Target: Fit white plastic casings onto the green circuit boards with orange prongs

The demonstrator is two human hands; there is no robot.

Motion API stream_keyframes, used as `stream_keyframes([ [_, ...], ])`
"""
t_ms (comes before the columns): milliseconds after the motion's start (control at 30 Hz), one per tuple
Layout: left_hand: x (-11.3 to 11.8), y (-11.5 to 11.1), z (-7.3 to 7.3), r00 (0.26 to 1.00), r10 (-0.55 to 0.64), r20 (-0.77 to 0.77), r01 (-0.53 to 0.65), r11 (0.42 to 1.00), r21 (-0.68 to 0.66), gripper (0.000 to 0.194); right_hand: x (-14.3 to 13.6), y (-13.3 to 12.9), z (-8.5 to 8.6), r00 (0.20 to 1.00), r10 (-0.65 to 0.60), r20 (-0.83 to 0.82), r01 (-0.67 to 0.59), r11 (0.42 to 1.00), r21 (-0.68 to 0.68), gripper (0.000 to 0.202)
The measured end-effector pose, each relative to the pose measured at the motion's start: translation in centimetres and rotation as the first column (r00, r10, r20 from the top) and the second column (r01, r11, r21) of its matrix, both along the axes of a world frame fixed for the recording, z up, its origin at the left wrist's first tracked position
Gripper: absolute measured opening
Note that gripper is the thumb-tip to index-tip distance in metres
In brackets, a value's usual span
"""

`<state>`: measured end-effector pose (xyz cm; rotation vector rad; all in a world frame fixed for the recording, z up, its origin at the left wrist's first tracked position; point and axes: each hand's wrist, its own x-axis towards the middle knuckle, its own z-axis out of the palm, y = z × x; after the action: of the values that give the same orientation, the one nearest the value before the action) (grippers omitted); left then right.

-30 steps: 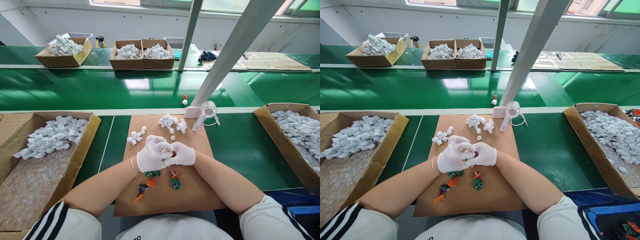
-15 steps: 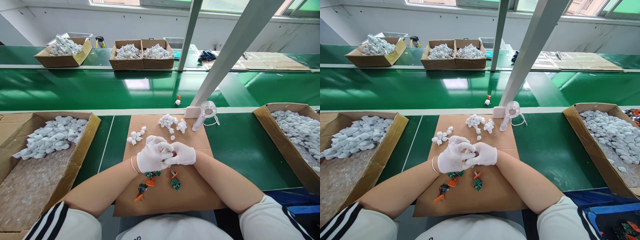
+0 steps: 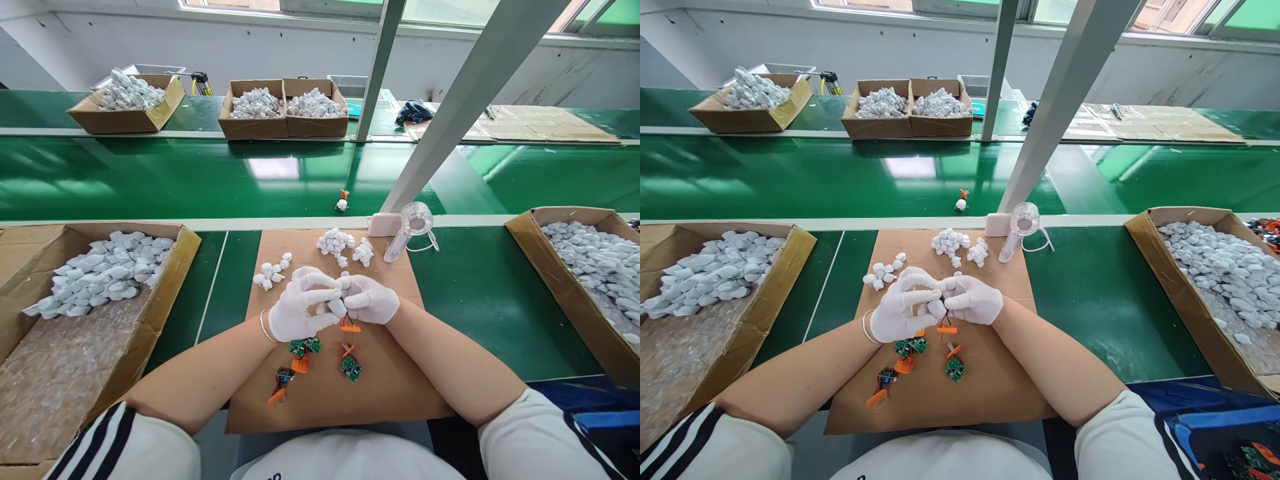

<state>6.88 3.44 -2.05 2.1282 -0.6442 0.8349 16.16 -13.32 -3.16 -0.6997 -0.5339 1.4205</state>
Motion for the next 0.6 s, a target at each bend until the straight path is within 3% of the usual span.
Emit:
stream_keyframes([
  [167,-0.22,-0.17,0.15,0.996,-0.088,-0.001,0.088,0.996,0.026,0.045,-0.32,-0.01,-0.78,0.999,-0.049,0.009,0.048,0.994,0.097,0.029],
  [267,-0.16,-0.23,0.07,0.998,-0.042,0.050,0.040,0.998,0.042,0.049,-0.48,0.11,-0.90,0.997,-0.067,0.026,0.064,0.993,0.099,0.029],
  [433,-0.12,-0.34,-0.05,0.996,0.034,0.083,-0.037,0.999,0.029,0.038,-0.48,0.23,-0.54,0.998,-0.048,0.036,0.043,0.992,0.120,0.031],
  [600,-0.11,-0.44,0.15,0.994,0.044,0.097,-0.049,0.998,0.050,0.036,-0.49,0.23,-0.39,0.997,-0.041,0.061,0.035,0.995,0.093,0.039],
])
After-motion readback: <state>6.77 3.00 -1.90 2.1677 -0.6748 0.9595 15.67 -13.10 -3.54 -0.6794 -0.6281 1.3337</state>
